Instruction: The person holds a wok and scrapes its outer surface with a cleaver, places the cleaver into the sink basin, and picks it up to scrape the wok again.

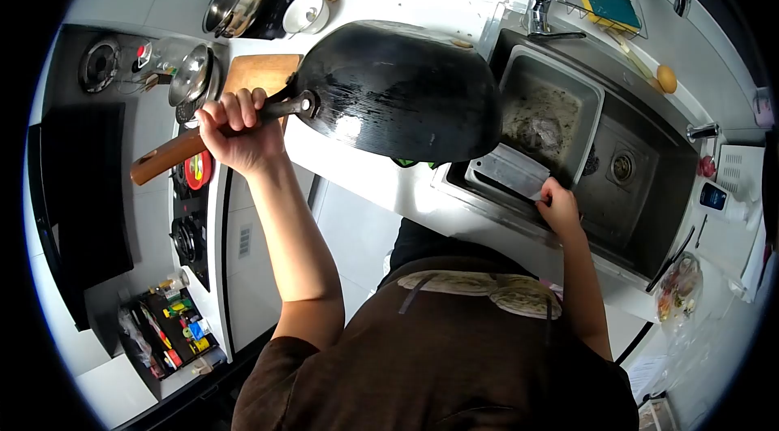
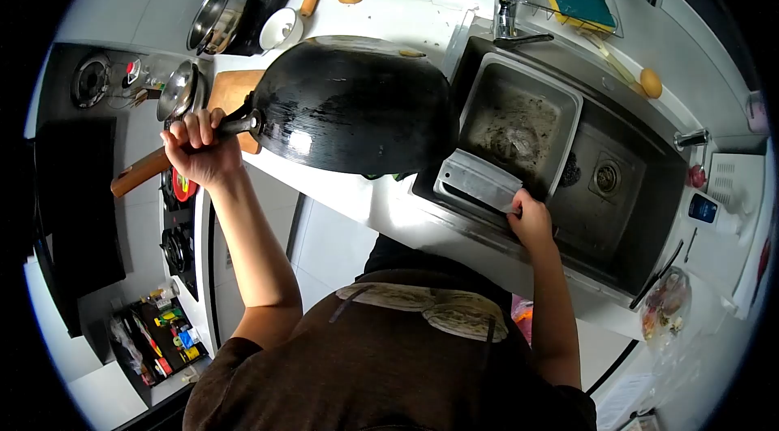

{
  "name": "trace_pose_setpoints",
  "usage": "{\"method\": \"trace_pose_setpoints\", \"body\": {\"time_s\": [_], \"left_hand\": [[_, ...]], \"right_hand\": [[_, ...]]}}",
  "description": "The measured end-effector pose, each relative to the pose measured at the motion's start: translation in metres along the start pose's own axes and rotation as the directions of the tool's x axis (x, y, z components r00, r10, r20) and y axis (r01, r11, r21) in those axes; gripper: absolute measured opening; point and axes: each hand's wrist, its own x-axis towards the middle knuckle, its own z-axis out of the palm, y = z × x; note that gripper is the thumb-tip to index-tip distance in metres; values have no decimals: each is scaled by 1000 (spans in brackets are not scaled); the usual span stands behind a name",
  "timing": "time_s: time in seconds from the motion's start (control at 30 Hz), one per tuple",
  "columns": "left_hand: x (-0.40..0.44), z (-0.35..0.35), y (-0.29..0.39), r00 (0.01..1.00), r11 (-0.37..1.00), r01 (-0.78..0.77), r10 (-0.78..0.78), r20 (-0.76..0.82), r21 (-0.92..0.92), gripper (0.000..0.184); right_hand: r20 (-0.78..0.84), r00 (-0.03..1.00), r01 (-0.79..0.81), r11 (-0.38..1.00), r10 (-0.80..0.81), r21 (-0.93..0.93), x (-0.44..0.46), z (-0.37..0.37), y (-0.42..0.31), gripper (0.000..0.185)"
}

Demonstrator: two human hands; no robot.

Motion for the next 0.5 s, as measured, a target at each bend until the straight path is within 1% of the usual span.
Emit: {"method": "trace_pose_setpoints", "body": {"time_s": [0.03, 0.07, 0.13, 0.27, 0.33, 0.37, 0.43, 0.47, 0.5], "left_hand": [[-1, 0, 0, 1000, 1000, -1, 1, -6, 0, 36], [-3, 1, 0, 1000, 1000, -6, 6, -31, -8, 37], [-4, -1, -2, 998, 999, -26, 25, -63, -21, 36], [-3, -7, 0, 997, 1000, -9, 10, -70, 18, 36], [-3, -7, 0, 997, 1000, -9, 10, -78, 15, 35], [-3, -6, 0, 996, 1000, -8, 9, -84, 11, 35], [-2, -8, -1, 997, 1000, -4, 3, -82, -6, 34], [-2, -9, -1, 997, 1000, -3, 2, -79, -20, 34], [-2, -8, -1, 997, 1000, -4, 3, -79, -22, 34]], "right_hand": [[24, 999, -31, 999, 32, -39, 0, -1, -2, 29], [27, 999, -31, 999, 32, -44, 0, 0, -1, 29], [32, 999, -1, 984, 6, -179, -2, 4, 1, 32], [12, 1000, -2, 984, 4, -178, -4, 6, -4, 33], [-65, 996, 39, 975, -55, -220, -6, 0, -11, 31], [-65, 996, 38, 975, -53, -221, -8, -3, -17, 31], [-152, 987, 8, 967, -49, -256, -12, -11, -28, 32], [-192, 979, 15, 971, -62, -238, -13, -11, -27, 34], [-194, 979, 15, 971, -63, -239, -12, -10, -24, 34]]}}
